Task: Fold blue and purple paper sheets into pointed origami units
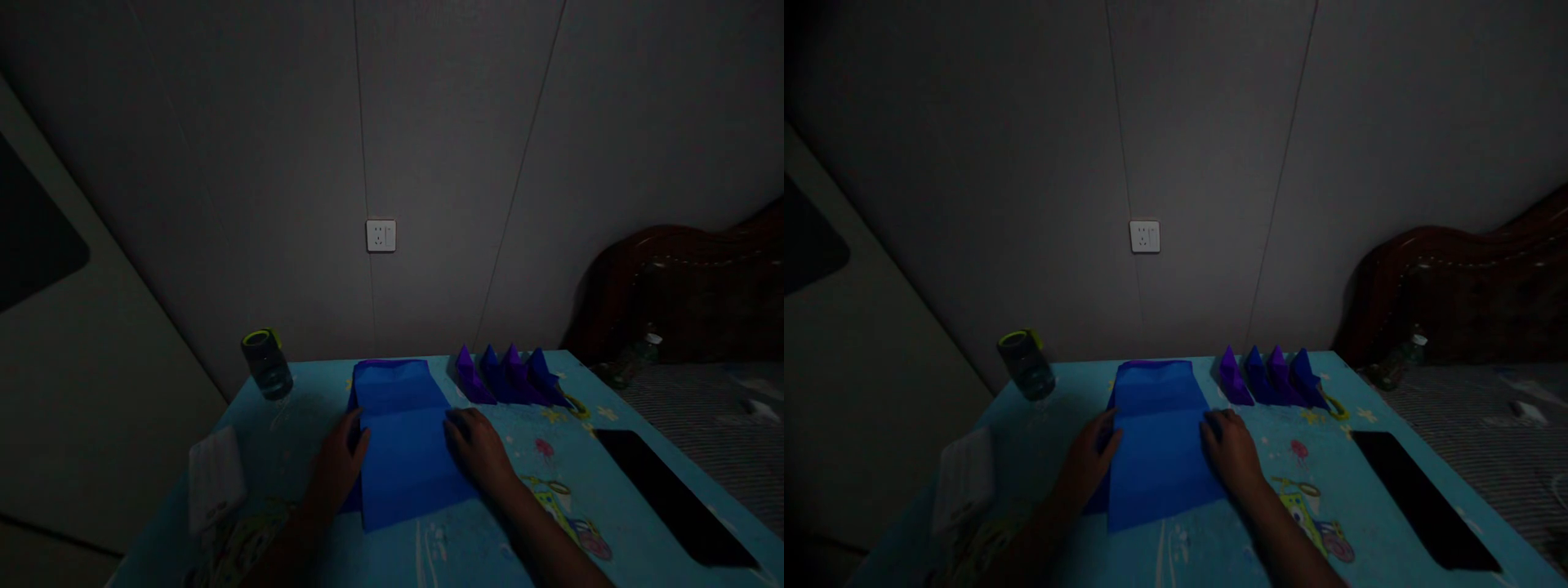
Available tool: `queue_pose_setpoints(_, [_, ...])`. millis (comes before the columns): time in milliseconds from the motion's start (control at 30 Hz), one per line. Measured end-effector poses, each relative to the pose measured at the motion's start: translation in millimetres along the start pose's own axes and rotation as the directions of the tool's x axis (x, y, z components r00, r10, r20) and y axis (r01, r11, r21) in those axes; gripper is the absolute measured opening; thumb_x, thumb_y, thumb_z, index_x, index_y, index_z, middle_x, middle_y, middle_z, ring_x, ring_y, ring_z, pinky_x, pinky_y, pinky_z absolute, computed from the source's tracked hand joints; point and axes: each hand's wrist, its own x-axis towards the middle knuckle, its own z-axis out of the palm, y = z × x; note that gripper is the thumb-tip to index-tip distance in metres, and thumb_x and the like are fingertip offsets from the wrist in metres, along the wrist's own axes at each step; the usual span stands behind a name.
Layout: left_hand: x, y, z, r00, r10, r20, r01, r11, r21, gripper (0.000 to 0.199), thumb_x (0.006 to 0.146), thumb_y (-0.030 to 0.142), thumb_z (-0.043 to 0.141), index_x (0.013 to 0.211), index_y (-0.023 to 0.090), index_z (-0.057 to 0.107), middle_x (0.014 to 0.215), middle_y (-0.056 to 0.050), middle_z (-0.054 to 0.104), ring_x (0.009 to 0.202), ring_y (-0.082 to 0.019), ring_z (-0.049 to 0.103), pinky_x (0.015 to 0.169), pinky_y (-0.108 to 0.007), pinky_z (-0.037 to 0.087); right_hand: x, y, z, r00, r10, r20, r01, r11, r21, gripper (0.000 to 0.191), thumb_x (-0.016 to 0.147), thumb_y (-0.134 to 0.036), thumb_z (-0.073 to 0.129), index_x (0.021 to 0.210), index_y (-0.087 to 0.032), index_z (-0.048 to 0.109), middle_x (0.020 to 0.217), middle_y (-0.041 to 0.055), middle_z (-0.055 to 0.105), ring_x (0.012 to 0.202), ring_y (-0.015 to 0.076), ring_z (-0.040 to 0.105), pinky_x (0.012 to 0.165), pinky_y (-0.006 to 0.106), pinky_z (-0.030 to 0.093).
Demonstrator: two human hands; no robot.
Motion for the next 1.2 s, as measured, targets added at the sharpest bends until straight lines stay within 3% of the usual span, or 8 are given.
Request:
queue_pose_setpoints(100, [3, 5, -2.7, 0.990, -0.144, -0.002, 0.139, 0.957, -0.256, 0.060, 0.085, 0.042, 0.059, 0.139, 0.019, 0.044, 0.117, -0.013, 0.067, 0.106, -0.027, 0.066, 0.094, -0.044, 0.051, 3, 0, 1, 0.996, 0.082, -0.017, -0.077, 0.976, 0.206, 0.032, 0.087, -0.040, 0.058, 0.105, -0.017, 0.071, 0.101, 0.0118, 0.072, 0.092, 0.0262, 0.067, 0.088, 0.041, 0.050])
queue_pose_setpoints(200, [4, 11, -6.8, 0.970, -0.243, -0.014, 0.218, 0.891, -0.398, 0.071, 0.085, 0.040, 0.061, 0.146, 0.022, 0.031, 0.126, -0.014, 0.062, 0.113, -0.026, 0.063, 0.096, -0.043, 0.051, 5, -4, -1, 0.977, 0.202, 0.061, -0.208, 0.877, 0.434, 0.044, 0.080, -0.048, 0.065, 0.109, -0.015, 0.070, 0.093, 0.0095, 0.074, 0.084, 0.0248, 0.068, 0.077, 0.038, 0.053])
queue_pose_setpoints(333, [1, 18, -9.9, 0.973, -0.227, 0.046, 0.218, 0.827, -0.518, 0.081, 0.085, 0.039, 0.062, 0.151, 0.030, 0.016, 0.138, -0.016, 0.053, 0.120, -0.028, 0.059, 0.095, -0.044, 0.052, 8, -11, -6, 0.912, 0.357, 0.202, -0.393, 0.618, 0.681, 0.063, 0.071, -0.051, 0.074, 0.118, -0.010, 0.065, 0.074, 0.0058, 0.072, 0.066, 0.0206, 0.066, 0.061, 0.031, 0.050])
queue_pose_setpoints(467, [-2, 21, -8.7, 0.980, -0.180, 0.090, 0.199, 0.796, -0.572, 0.085, 0.085, 0.039, 0.061, 0.152, 0.032, 0.010, 0.143, -0.017, 0.047, 0.120, -0.028, 0.059, 0.094, -0.044, 0.053, 8, -13, -9, 0.878, 0.368, 0.305, -0.454, 0.440, 0.775, 0.057, 0.074, -0.052, 0.072, 0.114, -0.012, 0.067, 0.067, 0.0053, 0.070, 0.058, 0.0199, 0.064, 0.054, 0.031, 0.049])
queue_pose_setpoints(667, [-2, 19, -9.2, 0.976, -0.190, 0.106, 0.216, 0.785, -0.581, 0.083, 0.083, 0.037, 0.064, 0.151, 0.029, 0.017, 0.135, -0.013, 0.058, 0.116, -0.027, 0.062, 0.095, -0.043, 0.052, 7, -14, -13, 0.896, 0.301, 0.326, -0.435, 0.451, 0.779, 0.059, 0.070, -0.050, 0.077, 0.114, -0.014, 0.061, 0.064, 0.0022, 0.068, 0.058, 0.0198, 0.065, 0.054, 0.030, 0.049])
queue_pose_setpoints(867, [1, 20, -9.2, 0.959, -0.254, 0.127, 0.283, 0.811, -0.512, 0.051, 0.075, 0.048, 0.068, 0.114, 0.015, 0.063, 0.103, -0.011, 0.075, 0.096, -0.031, 0.070, 0.079, -0.040, 0.057, 4, -21, -13, 0.880, 0.308, 0.361, -0.469, 0.446, 0.763, 0.058, 0.066, -0.051, 0.078, 0.108, -0.018, 0.054, 0.066, -0.0006, 0.068, 0.054, 0.0178, 0.063, 0.052, 0.028, 0.049])
queue_pose_setpoints(967, [2, 19, -6.4, 0.952, -0.271, 0.140, 0.303, 0.796, -0.525, 0.045, 0.073, 0.050, 0.068, 0.104, 0.016, 0.066, 0.091, -0.009, 0.077, 0.089, -0.029, 0.072, 0.076, -0.039, 0.057, 3, -23, -13, 0.878, 0.318, 0.358, -0.470, 0.421, 0.776, 0.057, 0.066, -0.051, 0.078, 0.107, -0.019, 0.053, 0.067, -0.0010, 0.068, 0.053, 0.0165, 0.061, 0.051, 0.027, 0.048])
queue_pose_setpoints(1200, [4, 11, -4.8, 0.941, -0.295, 0.165, 0.337, 0.782, -0.524, 0.043, 0.073, 0.046, 0.067, 0.103, 0.016, 0.064, 0.090, -0.007, 0.076, 0.083, -0.026, 0.071, 0.075, -0.037, 0.055, 0, -27, -14, 0.884, 0.319, 0.341, -0.453, 0.412, 0.790, 0.046, 0.073, -0.044, 0.073, 0.109, -0.023, 0.053, 0.070, -0.0019, 0.064, 0.054, 0.0146, 0.057, 0.049, 0.024, 0.044])
